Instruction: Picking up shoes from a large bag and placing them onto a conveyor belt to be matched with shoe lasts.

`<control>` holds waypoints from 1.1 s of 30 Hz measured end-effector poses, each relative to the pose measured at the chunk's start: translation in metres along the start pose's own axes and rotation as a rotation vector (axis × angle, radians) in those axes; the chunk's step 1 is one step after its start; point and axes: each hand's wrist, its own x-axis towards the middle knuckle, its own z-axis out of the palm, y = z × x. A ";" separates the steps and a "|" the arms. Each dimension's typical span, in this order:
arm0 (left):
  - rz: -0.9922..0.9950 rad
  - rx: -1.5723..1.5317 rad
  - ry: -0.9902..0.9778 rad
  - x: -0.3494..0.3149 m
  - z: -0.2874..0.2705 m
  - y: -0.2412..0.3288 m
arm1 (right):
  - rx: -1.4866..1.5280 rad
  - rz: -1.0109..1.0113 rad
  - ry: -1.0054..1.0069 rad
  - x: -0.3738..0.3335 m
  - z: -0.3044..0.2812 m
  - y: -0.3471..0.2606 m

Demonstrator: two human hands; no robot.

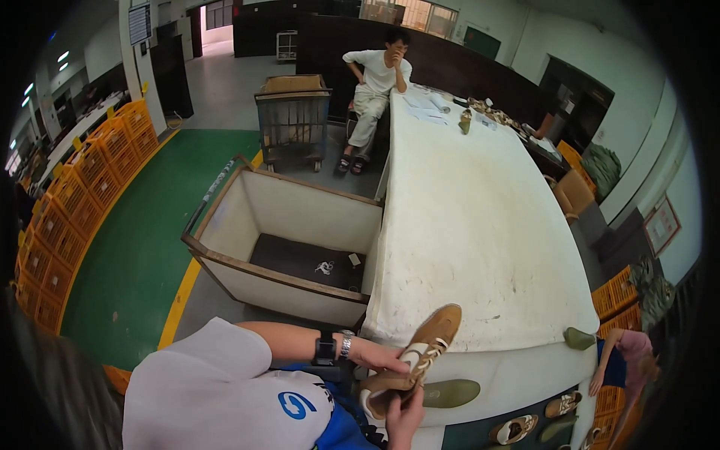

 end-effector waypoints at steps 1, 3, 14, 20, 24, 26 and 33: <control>-0.024 -0.100 0.037 -0.011 -0.001 0.000 | -0.016 -0.001 -0.011 0.002 0.006 -0.010; -0.043 -0.196 0.076 -0.030 0.003 -0.008 | -0.077 -0.003 -0.113 0.004 0.006 -0.011; 0.132 -0.298 0.350 -0.023 0.028 -0.017 | 0.096 -0.006 -0.115 -0.014 0.003 0.001; 0.095 -0.102 0.250 0.027 0.021 -0.004 | 0.030 0.126 0.097 -0.019 -0.025 0.007; 0.045 -0.032 0.077 0.053 -0.006 0.012 | -0.141 0.236 0.174 -0.012 -0.032 -0.001; 0.020 0.046 0.042 0.064 -0.024 0.023 | -0.239 0.348 0.200 -0.009 -0.032 0.001; -0.046 -0.194 0.000 0.105 -0.101 0.025 | -0.791 0.318 0.242 0.015 -0.013 0.057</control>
